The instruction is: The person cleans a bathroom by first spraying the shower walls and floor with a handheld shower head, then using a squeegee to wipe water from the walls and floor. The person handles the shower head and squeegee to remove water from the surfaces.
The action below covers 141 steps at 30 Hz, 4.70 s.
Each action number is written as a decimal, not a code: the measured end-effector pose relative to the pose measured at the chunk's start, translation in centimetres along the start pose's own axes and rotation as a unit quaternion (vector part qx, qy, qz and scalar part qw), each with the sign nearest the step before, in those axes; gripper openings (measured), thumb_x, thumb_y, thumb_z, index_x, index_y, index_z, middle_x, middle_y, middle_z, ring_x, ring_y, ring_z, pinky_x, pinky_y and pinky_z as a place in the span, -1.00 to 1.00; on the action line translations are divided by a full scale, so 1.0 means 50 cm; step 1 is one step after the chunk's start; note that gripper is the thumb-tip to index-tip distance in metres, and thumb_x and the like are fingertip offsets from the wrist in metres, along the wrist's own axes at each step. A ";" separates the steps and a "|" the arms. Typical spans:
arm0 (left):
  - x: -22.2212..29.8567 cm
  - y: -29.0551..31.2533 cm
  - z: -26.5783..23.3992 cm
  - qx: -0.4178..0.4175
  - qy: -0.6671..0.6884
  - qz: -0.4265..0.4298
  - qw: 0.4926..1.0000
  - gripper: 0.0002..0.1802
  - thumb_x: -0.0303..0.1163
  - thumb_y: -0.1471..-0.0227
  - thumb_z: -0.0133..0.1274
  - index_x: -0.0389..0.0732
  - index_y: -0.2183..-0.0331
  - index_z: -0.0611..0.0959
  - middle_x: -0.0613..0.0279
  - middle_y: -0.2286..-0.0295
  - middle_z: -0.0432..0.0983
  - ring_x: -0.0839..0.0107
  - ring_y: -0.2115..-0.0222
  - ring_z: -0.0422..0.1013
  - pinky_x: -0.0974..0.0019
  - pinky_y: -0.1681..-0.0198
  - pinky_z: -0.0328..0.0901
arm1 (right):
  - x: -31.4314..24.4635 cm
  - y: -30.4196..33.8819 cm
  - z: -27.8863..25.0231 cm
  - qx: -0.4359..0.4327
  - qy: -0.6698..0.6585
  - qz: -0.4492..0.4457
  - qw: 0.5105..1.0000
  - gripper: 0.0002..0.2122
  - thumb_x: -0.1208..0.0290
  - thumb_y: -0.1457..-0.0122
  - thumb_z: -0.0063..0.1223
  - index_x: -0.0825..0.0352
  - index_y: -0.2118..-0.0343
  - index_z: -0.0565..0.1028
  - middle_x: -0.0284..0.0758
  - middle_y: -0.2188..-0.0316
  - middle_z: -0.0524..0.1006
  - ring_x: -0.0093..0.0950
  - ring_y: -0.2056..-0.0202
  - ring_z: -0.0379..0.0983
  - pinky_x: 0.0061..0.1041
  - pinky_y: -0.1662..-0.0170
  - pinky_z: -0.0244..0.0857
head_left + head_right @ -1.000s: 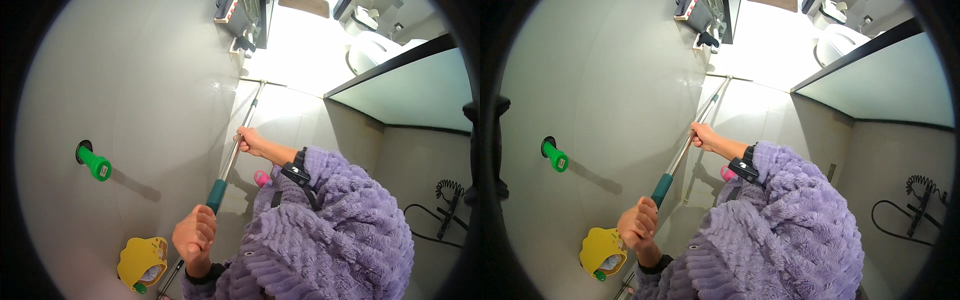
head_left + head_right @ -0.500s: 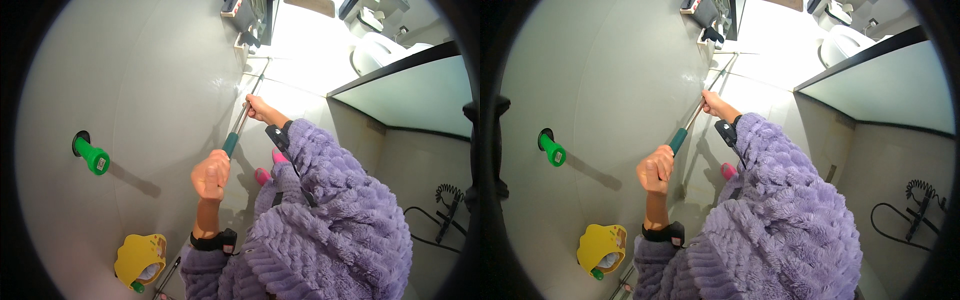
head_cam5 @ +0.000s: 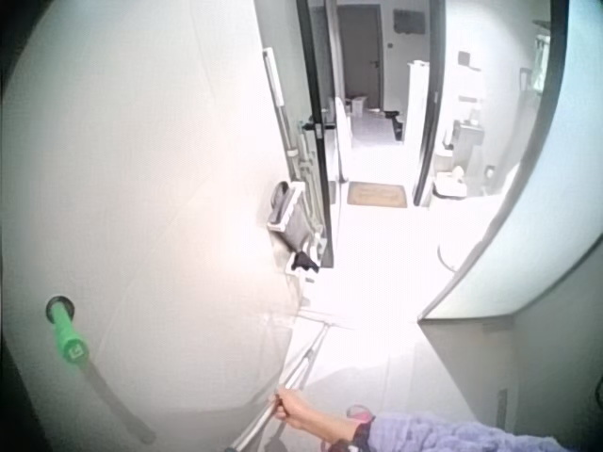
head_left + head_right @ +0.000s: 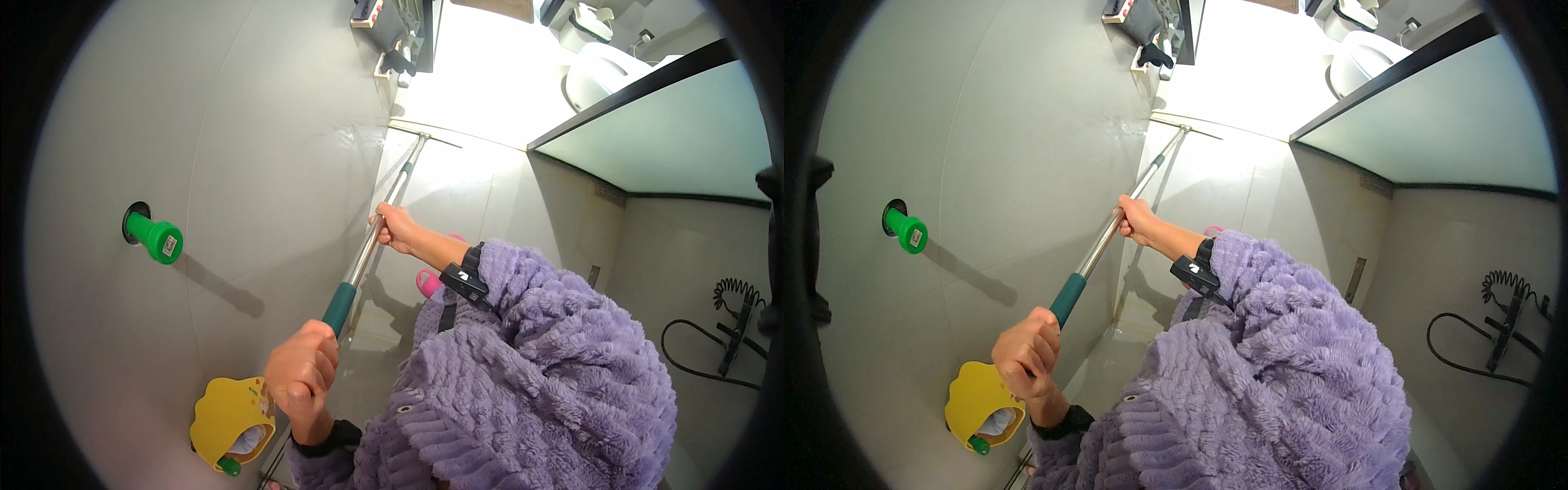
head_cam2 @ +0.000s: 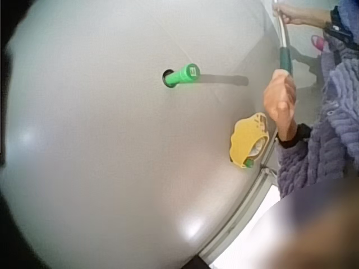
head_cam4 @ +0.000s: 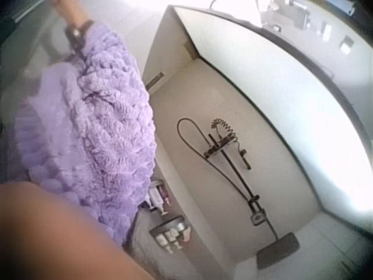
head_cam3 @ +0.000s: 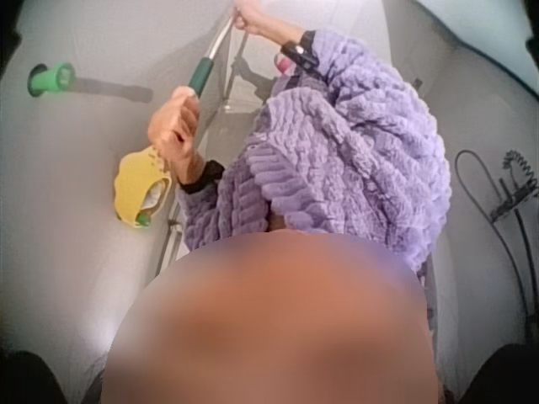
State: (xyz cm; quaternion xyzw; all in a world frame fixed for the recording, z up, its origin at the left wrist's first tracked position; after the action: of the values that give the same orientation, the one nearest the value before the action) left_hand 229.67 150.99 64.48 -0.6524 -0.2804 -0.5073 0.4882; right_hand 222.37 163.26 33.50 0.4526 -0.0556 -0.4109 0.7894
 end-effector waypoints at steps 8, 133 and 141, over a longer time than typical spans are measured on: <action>-0.021 0.022 0.005 -0.010 0.014 -0.016 1.000 -0.42 -0.12 -0.13 -0.22 -0.12 0.84 0.15 0.40 0.87 0.08 0.46 0.80 0.07 0.30 0.50 0.09 | -0.001 -0.031 -0.025 0.007 0.025 -0.011 1.000 -0.87 0.43 -0.01 -0.16 0.38 0.55 0.29 -0.31 0.62 0.36 -0.69 0.78 -0.01 -0.68 0.77 -0.11; -0.069 0.102 0.213 -0.186 0.089 0.050 0.977 -0.53 -0.20 -0.08 -0.25 -0.15 0.79 0.26 0.29 0.80 0.18 0.32 0.73 0.17 0.18 0.44 0.19 | -0.002 0.098 -0.302 0.021 -0.071 -0.077 0.994 -0.87 0.42 -0.09 -0.10 0.31 0.54 0.29 -0.40 0.69 0.37 -0.72 0.83 0.04 -0.76 0.85 -0.08; 0.064 0.129 0.158 -0.127 0.108 -0.006 0.986 -0.52 -0.21 -0.09 -0.34 -0.09 0.82 0.24 0.34 0.85 0.15 0.43 0.80 0.11 0.28 0.52 0.17 | 0.126 0.205 -0.230 0.012 -0.063 -0.004 0.998 -0.80 0.36 -0.08 -0.07 0.33 0.60 0.29 -0.38 0.70 0.30 -0.73 0.80 0.01 -0.77 0.81 -0.06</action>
State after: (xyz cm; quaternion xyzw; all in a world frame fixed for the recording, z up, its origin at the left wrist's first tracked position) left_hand 239.33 155.52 65.14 -0.6485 -0.1630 -0.6092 0.4263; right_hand 237.95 169.13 32.77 0.4357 -0.1086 -0.4412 0.7770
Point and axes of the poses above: each hand's wrist, its own y-axis away from the middle knuckle, its own z-axis out of the palm, x = y × z, the point moved 5 cm from there along -y, towards the middle knuckle
